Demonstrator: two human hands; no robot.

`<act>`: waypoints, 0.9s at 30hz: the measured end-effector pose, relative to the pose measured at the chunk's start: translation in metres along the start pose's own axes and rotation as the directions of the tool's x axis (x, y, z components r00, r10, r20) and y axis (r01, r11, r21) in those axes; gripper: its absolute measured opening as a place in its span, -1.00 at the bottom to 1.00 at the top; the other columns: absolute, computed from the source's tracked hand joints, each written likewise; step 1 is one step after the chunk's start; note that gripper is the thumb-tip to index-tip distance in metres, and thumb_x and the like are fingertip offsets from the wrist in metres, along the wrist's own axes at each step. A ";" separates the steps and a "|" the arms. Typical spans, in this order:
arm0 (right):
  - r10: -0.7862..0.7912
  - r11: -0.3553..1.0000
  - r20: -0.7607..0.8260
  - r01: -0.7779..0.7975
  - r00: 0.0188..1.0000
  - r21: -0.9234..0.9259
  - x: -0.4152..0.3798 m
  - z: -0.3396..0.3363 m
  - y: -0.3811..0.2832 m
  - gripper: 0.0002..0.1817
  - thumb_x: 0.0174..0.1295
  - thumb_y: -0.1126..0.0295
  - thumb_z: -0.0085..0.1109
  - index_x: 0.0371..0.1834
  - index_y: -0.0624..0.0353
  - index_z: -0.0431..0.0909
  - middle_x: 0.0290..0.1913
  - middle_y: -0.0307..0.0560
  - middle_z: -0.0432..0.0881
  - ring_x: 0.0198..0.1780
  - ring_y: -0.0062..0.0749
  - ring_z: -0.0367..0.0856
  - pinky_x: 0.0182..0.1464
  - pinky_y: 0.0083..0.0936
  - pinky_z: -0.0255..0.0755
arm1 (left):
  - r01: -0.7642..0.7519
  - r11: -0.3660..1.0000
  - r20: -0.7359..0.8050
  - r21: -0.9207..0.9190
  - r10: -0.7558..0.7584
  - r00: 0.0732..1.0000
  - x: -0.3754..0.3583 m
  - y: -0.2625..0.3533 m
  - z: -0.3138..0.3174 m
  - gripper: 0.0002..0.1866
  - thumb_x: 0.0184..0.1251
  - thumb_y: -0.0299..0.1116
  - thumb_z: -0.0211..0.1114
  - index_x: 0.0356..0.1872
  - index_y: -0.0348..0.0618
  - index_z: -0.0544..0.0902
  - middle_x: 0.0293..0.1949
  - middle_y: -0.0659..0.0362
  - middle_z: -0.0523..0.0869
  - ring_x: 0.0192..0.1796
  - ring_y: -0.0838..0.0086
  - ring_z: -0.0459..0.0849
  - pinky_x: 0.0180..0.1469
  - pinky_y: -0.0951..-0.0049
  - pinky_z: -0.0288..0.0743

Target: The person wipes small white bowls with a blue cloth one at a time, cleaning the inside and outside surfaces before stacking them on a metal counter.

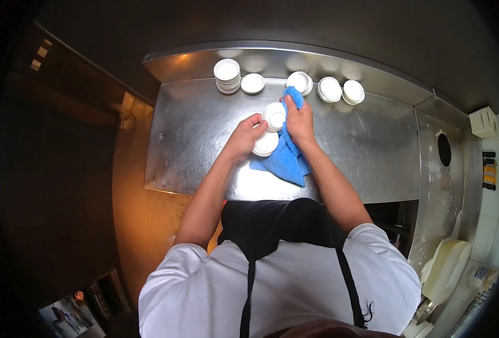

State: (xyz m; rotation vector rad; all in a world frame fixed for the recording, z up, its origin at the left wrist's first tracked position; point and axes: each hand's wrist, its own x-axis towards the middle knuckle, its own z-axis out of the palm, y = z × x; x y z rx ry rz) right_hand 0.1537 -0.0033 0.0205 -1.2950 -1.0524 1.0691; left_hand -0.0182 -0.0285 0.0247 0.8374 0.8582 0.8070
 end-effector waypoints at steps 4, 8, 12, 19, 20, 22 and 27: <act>-0.384 0.898 0.110 0.399 0.917 -0.187 -0.014 0.006 -0.002 -0.59 0.34 0.36 0.17 0.22 0.27 0.52 0.05 0.19 0.63 0.07 -0.03 0.60 0.16 -0.28 0.44 | -0.042 0.998 -0.137 -0.048 0.035 0.990 0.003 -0.006 0.005 -0.84 0.53 -0.32 0.17 -0.09 -0.18 0.61 -0.23 0.24 0.72 -0.23 0.61 0.66 -0.15 0.53 0.56; -0.562 0.665 0.438 0.698 0.702 -0.267 -0.018 -0.007 -0.006 -0.46 0.34 0.42 0.10 0.42 0.16 0.37 0.13 0.31 0.51 0.30 0.21 0.34 0.37 -0.15 0.21 | -0.029 0.992 -0.104 0.122 0.042 0.994 0.007 -0.004 -0.005 -0.80 0.53 -0.30 0.18 -0.03 -0.20 0.58 -0.16 0.18 0.72 -0.20 0.56 0.69 -0.10 0.48 0.61; -0.339 0.902 0.382 0.412 0.860 -0.127 -0.003 -0.013 -0.010 -0.62 0.40 0.38 0.10 0.24 0.25 0.52 0.00 0.11 0.63 0.05 -0.17 0.60 0.16 -0.35 0.44 | -0.030 0.995 -0.047 0.091 0.035 0.998 0.001 -0.007 0.005 -0.80 0.52 -0.30 0.19 -0.03 -0.21 0.58 -0.16 0.16 0.72 -0.20 0.54 0.70 -0.10 0.49 0.61; -0.032 0.934 0.403 -0.116 0.915 0.339 -0.007 -0.026 0.001 -0.77 0.38 0.41 0.16 0.03 0.26 0.62 -0.07 -0.21 0.67 -0.03 -0.56 0.57 0.09 -0.54 0.44 | -0.011 0.999 -0.036 -0.041 0.010 0.999 -0.007 0.004 0.002 -0.77 0.51 -0.29 0.20 -0.01 -0.22 0.58 -0.14 0.15 0.73 -0.19 0.53 0.71 -0.09 0.50 0.61; -0.042 0.918 0.466 -0.150 0.884 0.367 -0.008 -0.032 0.002 -0.78 0.38 0.41 0.16 0.01 0.26 0.62 -0.07 -0.21 0.66 -0.01 -0.56 0.56 0.11 -0.54 0.43 | -0.009 1.000 -0.032 -0.007 0.009 0.999 -0.008 0.006 0.001 -0.78 0.52 -0.30 0.19 -0.02 -0.23 0.59 -0.14 0.16 0.73 -0.19 0.55 0.70 -0.09 0.50 0.60; -0.081 0.988 0.522 -0.002 0.849 0.156 -0.007 -0.036 -0.001 -0.81 0.35 0.38 0.22 -0.08 0.24 0.62 -0.09 -0.16 0.66 0.02 -0.51 0.56 0.13 -0.51 0.40 | -0.006 0.998 -0.022 0.061 0.007 1.000 -0.008 0.009 0.000 -0.79 0.52 -0.32 0.17 -0.03 -0.25 0.61 -0.16 0.17 0.73 -0.21 0.58 0.68 -0.09 0.50 0.58; -0.174 0.980 0.333 0.194 0.927 -0.030 -0.014 -0.020 -0.020 -0.69 0.26 0.35 0.34 0.00 0.19 0.53 -0.08 -0.13 0.65 0.04 -0.46 0.57 0.12 -0.46 0.42 | -0.060 0.973 -0.063 0.224 0.076 0.995 -0.005 0.008 0.008 -0.79 0.51 -0.33 0.17 -0.06 -0.26 0.63 -0.20 0.18 0.73 -0.22 0.59 0.66 -0.13 0.51 0.56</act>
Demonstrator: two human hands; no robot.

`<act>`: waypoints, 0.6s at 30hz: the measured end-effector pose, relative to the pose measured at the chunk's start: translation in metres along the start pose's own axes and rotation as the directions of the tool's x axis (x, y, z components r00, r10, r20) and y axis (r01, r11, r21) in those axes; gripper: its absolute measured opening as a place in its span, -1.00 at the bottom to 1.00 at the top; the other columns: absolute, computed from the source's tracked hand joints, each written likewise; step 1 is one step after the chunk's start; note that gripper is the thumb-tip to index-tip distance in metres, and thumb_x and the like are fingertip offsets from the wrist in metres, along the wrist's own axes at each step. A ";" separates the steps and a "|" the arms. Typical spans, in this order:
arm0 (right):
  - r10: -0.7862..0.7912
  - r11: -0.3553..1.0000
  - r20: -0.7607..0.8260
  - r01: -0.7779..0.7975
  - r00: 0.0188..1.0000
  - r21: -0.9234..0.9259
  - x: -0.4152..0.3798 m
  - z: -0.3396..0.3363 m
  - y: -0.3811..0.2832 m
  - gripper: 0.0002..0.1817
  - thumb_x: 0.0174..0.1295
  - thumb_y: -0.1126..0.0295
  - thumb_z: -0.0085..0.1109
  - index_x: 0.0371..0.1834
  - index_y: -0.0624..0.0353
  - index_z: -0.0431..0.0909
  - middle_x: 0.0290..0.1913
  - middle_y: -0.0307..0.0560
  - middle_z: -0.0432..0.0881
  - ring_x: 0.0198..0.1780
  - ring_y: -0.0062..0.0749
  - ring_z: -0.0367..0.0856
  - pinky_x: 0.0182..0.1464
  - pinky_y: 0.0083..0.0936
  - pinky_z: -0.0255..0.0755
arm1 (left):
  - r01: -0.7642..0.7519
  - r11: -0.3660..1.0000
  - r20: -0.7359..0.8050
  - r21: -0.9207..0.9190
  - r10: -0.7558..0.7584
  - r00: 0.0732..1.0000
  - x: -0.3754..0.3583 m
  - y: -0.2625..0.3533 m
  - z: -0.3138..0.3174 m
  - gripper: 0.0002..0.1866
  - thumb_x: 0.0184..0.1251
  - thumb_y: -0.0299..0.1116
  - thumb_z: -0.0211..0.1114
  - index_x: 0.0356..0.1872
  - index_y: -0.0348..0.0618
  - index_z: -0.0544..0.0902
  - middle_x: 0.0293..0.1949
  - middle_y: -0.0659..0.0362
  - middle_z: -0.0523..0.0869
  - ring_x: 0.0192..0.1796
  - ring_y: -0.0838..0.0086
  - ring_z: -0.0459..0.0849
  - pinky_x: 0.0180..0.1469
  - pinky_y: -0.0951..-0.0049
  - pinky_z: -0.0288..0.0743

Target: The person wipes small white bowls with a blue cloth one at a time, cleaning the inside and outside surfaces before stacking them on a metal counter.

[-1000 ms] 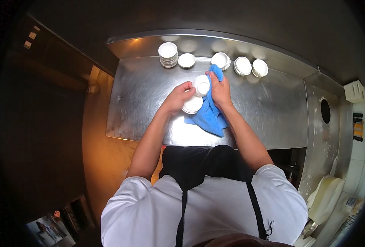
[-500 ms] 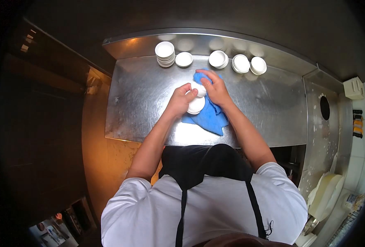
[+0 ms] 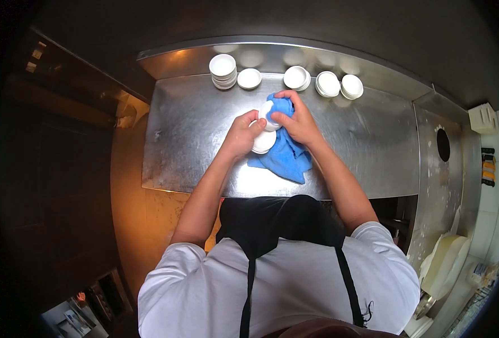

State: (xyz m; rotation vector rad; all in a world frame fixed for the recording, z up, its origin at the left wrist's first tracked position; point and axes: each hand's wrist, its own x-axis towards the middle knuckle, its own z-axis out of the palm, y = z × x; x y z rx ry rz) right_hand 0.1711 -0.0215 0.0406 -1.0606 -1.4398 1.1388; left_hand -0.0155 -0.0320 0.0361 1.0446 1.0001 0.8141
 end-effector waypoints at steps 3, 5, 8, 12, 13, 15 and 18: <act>0.115 0.993 -0.001 -0.115 0.993 0.001 0.003 0.001 0.010 -0.56 0.27 0.38 0.32 0.18 0.16 0.41 0.06 -0.14 0.56 0.07 -0.50 0.51 0.14 -0.49 0.42 | -0.011 1.000 0.011 -0.002 0.011 1.000 0.000 0.003 0.002 -0.77 0.51 -0.33 0.16 -0.01 -0.27 0.60 -0.18 0.17 0.72 -0.21 0.58 0.67 -0.12 0.50 0.57; 0.068 0.988 0.084 -0.079 0.994 0.132 0.000 -0.003 0.004 -0.56 0.25 0.36 0.32 0.17 0.17 0.44 -0.01 -0.09 0.62 0.05 -0.43 0.57 0.11 -0.45 0.45 | 0.004 1.000 0.007 0.014 -0.004 1.000 0.000 0.005 -0.001 -0.77 0.51 -0.33 0.16 -0.01 -0.28 0.60 -0.18 0.17 0.72 -0.21 0.58 0.67 -0.12 0.50 0.57; 0.026 0.995 0.123 -0.038 0.992 0.093 -0.003 -0.006 0.001 -0.57 0.26 0.38 0.29 0.19 0.17 0.46 -0.02 -0.06 0.63 0.05 -0.39 0.59 0.12 -0.45 0.46 | 0.016 0.997 -0.013 0.070 -0.015 1.000 -0.002 0.006 0.000 -0.78 0.50 -0.34 0.15 -0.06 -0.28 0.63 -0.21 0.17 0.73 -0.22 0.59 0.66 -0.13 0.50 0.55; 0.101 0.983 -0.021 -0.103 0.995 -0.150 -0.004 -0.003 0.002 -0.57 0.28 0.41 0.24 0.22 0.14 0.45 0.05 -0.09 0.60 0.10 -0.41 0.56 0.18 -0.45 0.42 | -0.027 0.999 0.021 0.035 0.026 0.999 -0.003 0.003 0.004 -0.78 0.51 -0.32 0.16 -0.04 -0.27 0.61 -0.19 0.17 0.72 -0.21 0.58 0.66 -0.12 0.51 0.56; 0.090 0.996 0.008 -0.089 0.996 -0.028 -0.004 -0.003 0.003 -0.58 0.29 0.40 0.24 0.21 0.15 0.46 0.03 -0.08 0.62 0.08 -0.40 0.58 0.16 -0.45 0.44 | -0.028 1.000 0.045 0.013 0.027 0.999 -0.003 0.004 0.004 -0.77 0.52 -0.30 0.17 -0.04 -0.27 0.60 -0.18 0.18 0.72 -0.20 0.58 0.67 -0.12 0.52 0.57; 0.052 0.974 0.064 -0.065 0.997 0.216 -0.003 -0.003 0.003 -0.61 0.30 0.38 0.23 0.19 0.16 0.49 -0.01 -0.05 0.66 0.03 -0.39 0.61 0.11 -0.44 0.47 | 0.025 0.999 0.028 -0.037 -0.024 0.999 -0.006 0.006 0.002 -0.77 0.52 -0.29 0.17 -0.04 -0.26 0.59 -0.17 0.18 0.72 -0.20 0.58 0.67 -0.11 0.52 0.57; 0.023 0.998 0.163 -0.033 0.986 0.060 -0.010 -0.006 -0.013 -0.64 0.36 0.36 0.17 0.20 0.16 0.48 0.00 -0.15 0.64 0.03 -0.49 0.56 0.14 -0.52 0.42 | 0.027 0.999 0.018 0.028 -0.028 0.999 -0.006 0.003 0.000 -0.76 0.52 -0.27 0.17 -0.04 -0.25 0.59 -0.17 0.17 0.72 -0.20 0.57 0.68 -0.11 0.51 0.58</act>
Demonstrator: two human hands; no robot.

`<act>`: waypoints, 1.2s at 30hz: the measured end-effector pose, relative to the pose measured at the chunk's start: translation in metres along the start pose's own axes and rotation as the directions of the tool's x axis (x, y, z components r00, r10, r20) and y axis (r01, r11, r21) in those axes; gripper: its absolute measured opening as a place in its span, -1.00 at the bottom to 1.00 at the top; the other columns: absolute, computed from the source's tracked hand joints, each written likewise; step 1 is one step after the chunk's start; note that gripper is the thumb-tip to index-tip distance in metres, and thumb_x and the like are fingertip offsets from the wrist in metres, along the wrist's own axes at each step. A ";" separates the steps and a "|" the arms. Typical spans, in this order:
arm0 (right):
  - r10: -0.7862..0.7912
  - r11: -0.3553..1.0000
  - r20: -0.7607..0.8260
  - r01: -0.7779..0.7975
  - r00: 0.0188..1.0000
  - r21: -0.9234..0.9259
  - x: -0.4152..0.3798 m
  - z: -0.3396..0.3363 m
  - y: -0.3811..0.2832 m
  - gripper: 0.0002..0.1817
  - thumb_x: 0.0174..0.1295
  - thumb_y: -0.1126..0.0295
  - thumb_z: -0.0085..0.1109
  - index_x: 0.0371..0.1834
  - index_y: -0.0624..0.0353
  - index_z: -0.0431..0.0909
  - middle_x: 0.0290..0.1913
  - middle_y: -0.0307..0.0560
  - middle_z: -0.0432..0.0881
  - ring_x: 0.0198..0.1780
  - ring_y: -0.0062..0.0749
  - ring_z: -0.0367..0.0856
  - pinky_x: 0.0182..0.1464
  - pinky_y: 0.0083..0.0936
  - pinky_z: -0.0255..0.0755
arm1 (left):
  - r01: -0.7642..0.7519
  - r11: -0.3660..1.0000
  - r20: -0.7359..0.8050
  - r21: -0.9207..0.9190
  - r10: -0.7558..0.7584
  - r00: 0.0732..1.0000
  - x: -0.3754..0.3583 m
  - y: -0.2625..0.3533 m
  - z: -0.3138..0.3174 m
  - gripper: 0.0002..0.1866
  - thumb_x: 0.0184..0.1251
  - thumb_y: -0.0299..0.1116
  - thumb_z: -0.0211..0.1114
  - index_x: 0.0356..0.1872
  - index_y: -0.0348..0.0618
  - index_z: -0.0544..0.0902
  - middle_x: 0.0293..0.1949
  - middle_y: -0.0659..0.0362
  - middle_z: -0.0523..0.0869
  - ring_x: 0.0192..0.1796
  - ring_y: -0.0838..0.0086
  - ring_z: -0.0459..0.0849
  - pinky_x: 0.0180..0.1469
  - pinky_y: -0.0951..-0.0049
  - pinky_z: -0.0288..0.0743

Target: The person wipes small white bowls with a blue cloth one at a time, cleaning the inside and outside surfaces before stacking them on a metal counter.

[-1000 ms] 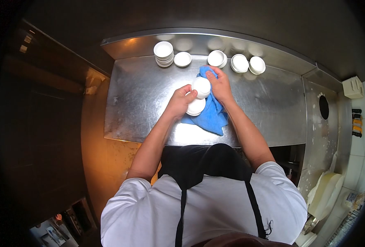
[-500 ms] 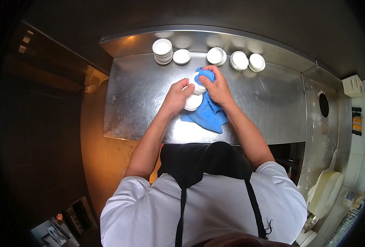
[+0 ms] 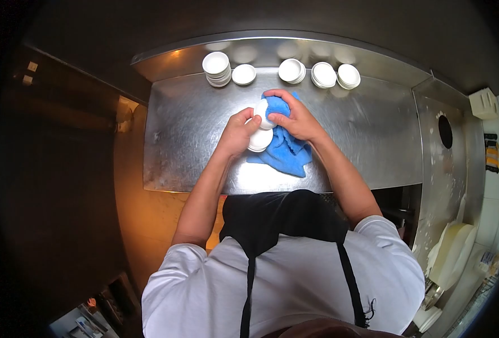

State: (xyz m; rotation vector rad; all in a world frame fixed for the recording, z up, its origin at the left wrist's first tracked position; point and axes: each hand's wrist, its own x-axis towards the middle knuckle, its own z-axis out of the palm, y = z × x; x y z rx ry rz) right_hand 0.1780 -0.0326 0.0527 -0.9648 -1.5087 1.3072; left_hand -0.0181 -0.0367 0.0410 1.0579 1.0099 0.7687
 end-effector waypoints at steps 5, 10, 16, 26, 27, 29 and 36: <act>0.068 0.990 -0.139 -0.084 0.988 -0.114 0.006 0.001 0.020 -0.54 0.32 0.37 0.23 0.27 0.15 0.43 0.10 -0.12 0.59 0.08 -0.48 0.53 0.18 -0.50 0.40 | -0.022 1.000 0.005 -0.001 0.022 1.000 0.001 -0.002 0.002 -0.74 0.52 -0.25 0.19 -0.03 -0.25 0.58 -0.17 0.16 0.73 -0.20 0.54 0.71 -0.11 0.47 0.61; -0.168 0.984 -0.124 0.158 0.978 -0.087 -0.001 0.005 0.010 -0.62 0.31 0.32 0.25 0.16 0.18 0.52 -0.03 -0.14 0.65 0.02 -0.44 0.58 0.11 -0.47 0.45 | 0.038 0.996 0.003 -0.083 -0.038 0.999 -0.001 0.000 -0.001 -0.74 0.52 -0.25 0.19 -0.01 -0.25 0.57 -0.18 0.15 0.73 -0.23 0.54 0.71 -0.13 0.48 0.62; 0.131 0.987 -0.299 -0.153 0.945 -0.051 0.005 0.010 0.018 -0.48 0.30 0.26 0.27 0.29 0.20 0.45 0.07 -0.02 0.66 0.05 -0.27 0.63 0.11 -0.37 0.50 | 0.006 1.000 0.031 -0.029 -0.005 1.000 -0.001 -0.001 0.006 -0.76 0.53 -0.27 0.19 -0.02 -0.25 0.58 -0.19 0.16 0.73 -0.24 0.55 0.71 -0.14 0.50 0.62; -0.099 0.972 -0.246 0.146 0.964 0.182 -0.009 0.019 0.024 -0.45 0.38 0.36 0.19 0.41 0.25 0.34 0.23 0.00 0.55 0.25 -0.42 0.49 0.30 -0.44 0.37 | 0.093 0.899 0.044 -0.429 -0.082 0.996 0.001 0.005 0.001 -0.71 0.52 -0.19 0.18 0.06 -0.16 0.52 -0.12 0.14 0.72 -0.18 0.48 0.74 -0.11 0.43 0.66; -0.198 0.977 -0.238 0.212 0.951 0.034 -0.009 0.021 0.020 -0.42 0.36 0.38 0.22 0.42 0.27 0.33 0.23 0.03 0.55 0.25 -0.44 0.48 0.29 -0.45 0.37 | 0.091 0.898 0.054 -0.431 -0.075 0.996 0.002 0.005 0.003 -0.70 0.52 -0.19 0.18 0.07 -0.17 0.52 -0.12 0.13 0.72 -0.18 0.47 0.74 -0.11 0.42 0.66; -0.046 0.994 -0.230 0.068 0.972 0.086 -0.008 0.014 0.013 -0.43 0.36 0.39 0.21 0.41 0.25 0.33 0.25 0.01 0.54 0.26 -0.42 0.49 0.31 -0.44 0.35 | 0.078 0.897 0.074 -0.434 -0.051 0.996 0.007 0.004 0.005 -0.67 0.51 -0.18 0.18 0.10 -0.19 0.51 -0.12 0.11 0.71 -0.17 0.44 0.74 -0.11 0.41 0.67; 0.321 0.542 -0.100 -0.096 0.942 0.835 -0.007 -0.009 0.038 -0.55 0.44 0.26 0.13 0.34 0.18 0.44 0.24 -0.05 0.53 0.28 -0.37 0.50 0.37 -0.36 0.34 | 0.199 0.740 0.268 -0.642 -0.027 0.963 -0.005 0.004 -0.009 -0.58 0.55 -0.15 0.10 0.21 -0.25 0.46 -0.07 -0.02 0.70 -0.11 0.18 0.74 -0.01 0.18 0.67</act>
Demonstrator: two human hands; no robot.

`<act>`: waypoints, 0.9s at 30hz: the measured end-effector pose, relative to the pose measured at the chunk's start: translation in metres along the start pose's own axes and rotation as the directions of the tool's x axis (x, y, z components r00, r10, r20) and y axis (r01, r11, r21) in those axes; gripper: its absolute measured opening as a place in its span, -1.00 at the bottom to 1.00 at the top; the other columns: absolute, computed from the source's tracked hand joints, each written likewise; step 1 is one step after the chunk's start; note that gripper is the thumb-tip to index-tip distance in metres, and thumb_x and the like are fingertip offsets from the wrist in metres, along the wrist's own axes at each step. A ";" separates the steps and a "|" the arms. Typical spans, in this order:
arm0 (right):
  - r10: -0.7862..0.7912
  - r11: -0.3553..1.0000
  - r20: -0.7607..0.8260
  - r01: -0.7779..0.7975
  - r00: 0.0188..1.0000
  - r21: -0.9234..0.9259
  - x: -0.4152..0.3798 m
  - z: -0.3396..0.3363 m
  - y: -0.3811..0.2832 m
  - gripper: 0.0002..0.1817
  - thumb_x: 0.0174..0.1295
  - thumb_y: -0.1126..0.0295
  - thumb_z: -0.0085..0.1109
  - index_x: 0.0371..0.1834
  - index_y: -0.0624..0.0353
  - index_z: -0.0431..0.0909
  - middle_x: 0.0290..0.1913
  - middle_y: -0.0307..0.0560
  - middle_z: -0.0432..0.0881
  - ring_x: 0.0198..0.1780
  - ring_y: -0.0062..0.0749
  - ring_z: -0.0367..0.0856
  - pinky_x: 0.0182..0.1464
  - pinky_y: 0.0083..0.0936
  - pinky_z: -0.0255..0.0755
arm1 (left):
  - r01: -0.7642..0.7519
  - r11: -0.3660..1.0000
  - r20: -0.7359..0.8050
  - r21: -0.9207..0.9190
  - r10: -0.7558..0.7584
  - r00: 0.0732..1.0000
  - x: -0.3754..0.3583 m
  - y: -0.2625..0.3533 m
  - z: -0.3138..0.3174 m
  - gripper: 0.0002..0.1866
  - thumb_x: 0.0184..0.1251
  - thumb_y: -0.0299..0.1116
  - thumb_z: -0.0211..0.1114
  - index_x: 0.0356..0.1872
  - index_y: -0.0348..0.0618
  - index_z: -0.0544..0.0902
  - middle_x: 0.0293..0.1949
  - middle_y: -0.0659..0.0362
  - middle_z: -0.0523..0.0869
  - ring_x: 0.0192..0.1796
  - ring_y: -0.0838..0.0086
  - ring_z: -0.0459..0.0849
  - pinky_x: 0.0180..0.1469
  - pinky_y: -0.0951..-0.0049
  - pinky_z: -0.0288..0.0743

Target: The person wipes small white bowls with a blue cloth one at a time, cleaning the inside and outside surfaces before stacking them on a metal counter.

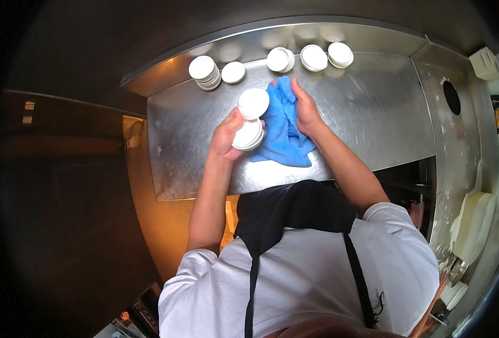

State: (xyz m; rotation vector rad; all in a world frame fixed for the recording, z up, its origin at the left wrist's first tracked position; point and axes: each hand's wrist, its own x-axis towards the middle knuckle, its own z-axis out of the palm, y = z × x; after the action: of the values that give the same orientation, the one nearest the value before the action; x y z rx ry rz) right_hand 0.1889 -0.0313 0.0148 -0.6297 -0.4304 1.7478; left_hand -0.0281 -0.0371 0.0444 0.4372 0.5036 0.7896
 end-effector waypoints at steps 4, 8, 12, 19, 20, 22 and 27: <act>-0.348 0.380 0.364 0.485 0.864 -0.788 -0.007 0.012 -0.009 -0.55 0.31 0.35 0.26 0.27 0.09 0.53 0.17 0.02 0.53 0.20 -0.21 0.54 0.27 -0.33 0.39 | 0.146 0.973 0.153 -0.180 -0.119 0.981 -0.002 0.002 -0.029 -0.52 0.55 -0.06 0.06 0.23 -0.25 0.46 -0.04 -0.07 0.69 -0.09 0.09 0.73 0.01 0.08 0.66; -0.365 -0.051 0.534 0.556 0.763 -0.829 0.003 0.031 -0.010 -0.66 0.17 0.43 0.34 0.04 0.13 0.67 -0.12 0.09 0.62 -0.10 -0.01 0.64 -0.03 -0.25 0.51 | 0.250 0.930 0.119 -0.270 -0.226 0.967 -0.002 -0.006 -0.033 -0.54 0.57 -0.03 0.02 0.13 -0.25 0.53 -0.04 -0.09 0.69 -0.09 0.07 0.74 0.01 0.03 0.65; -0.362 0.028 0.176 0.199 0.915 -0.980 0.050 0.038 0.006 -0.66 0.18 0.22 0.25 -0.14 0.28 0.70 -0.21 0.31 0.67 -0.13 0.15 0.68 -0.03 -0.15 0.54 | 0.106 0.974 -0.072 -0.198 -0.122 0.990 -0.001 -0.007 -0.037 -0.56 0.52 0.01 0.10 -0.07 -0.24 0.60 -0.03 -0.08 0.68 -0.09 0.01 0.72 -0.02 0.00 0.63; -0.321 -0.024 -0.194 -0.213 0.927 -0.977 0.150 0.026 0.025 -0.50 0.05 0.12 0.16 -0.22 0.43 0.70 -0.13 0.45 0.67 -0.02 0.28 0.67 0.09 -0.08 0.51 | -0.035 0.933 -0.266 -0.358 -0.066 0.962 -0.005 -0.003 -0.061 -0.54 0.42 -0.16 -0.02 0.06 -0.37 0.56 0.04 -0.24 0.64 -0.01 -0.10 0.67 0.10 -0.09 0.56; -0.304 -0.005 -0.217 -0.229 0.928 -0.973 0.156 0.024 0.026 -0.44 0.11 0.05 0.19 -0.23 0.48 0.69 -0.09 0.46 0.67 0.02 0.28 0.66 0.10 -0.12 0.51 | -0.056 0.911 -0.263 -0.408 -0.059 0.963 -0.005 -0.004 -0.066 -0.53 0.40 -0.18 -0.05 0.10 -0.37 0.54 0.07 -0.24 0.63 0.05 -0.10 0.65 0.14 -0.10 0.52; -0.309 0.172 -0.262 -0.217 0.914 -0.961 0.159 0.023 0.029 -0.39 0.16 -0.02 0.19 -0.24 0.51 0.67 -0.06 0.49 0.65 0.05 0.26 0.65 0.10 -0.14 0.49 | -0.106 0.874 -0.275 -0.474 -0.033 0.961 -0.012 0.001 -0.054 -0.50 0.39 -0.22 -0.08 0.18 -0.38 0.48 0.14 -0.24 0.59 0.15 -0.08 0.59 0.22 -0.09 0.46; -0.054 0.773 -0.280 -0.137 0.958 -0.619 0.111 0.036 0.010 -0.48 0.37 0.07 0.10 0.10 0.37 0.60 -0.02 0.14 0.71 0.04 -0.12 0.67 0.15 -0.28 0.47 | -0.148 0.788 -0.147 -0.598 0.073 0.986 -0.021 0.003 -0.068 -0.44 0.36 -0.31 -0.13 0.35 -0.35 0.33 0.29 -0.15 0.49 0.26 0.02 0.48 0.32 -0.02 0.33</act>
State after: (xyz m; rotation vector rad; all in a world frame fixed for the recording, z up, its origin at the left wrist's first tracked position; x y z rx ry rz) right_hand 0.1387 0.0746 0.0163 -1.3689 -0.8226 1.4991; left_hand -0.0817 -0.0385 -0.0025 -0.1874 0.3039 1.0450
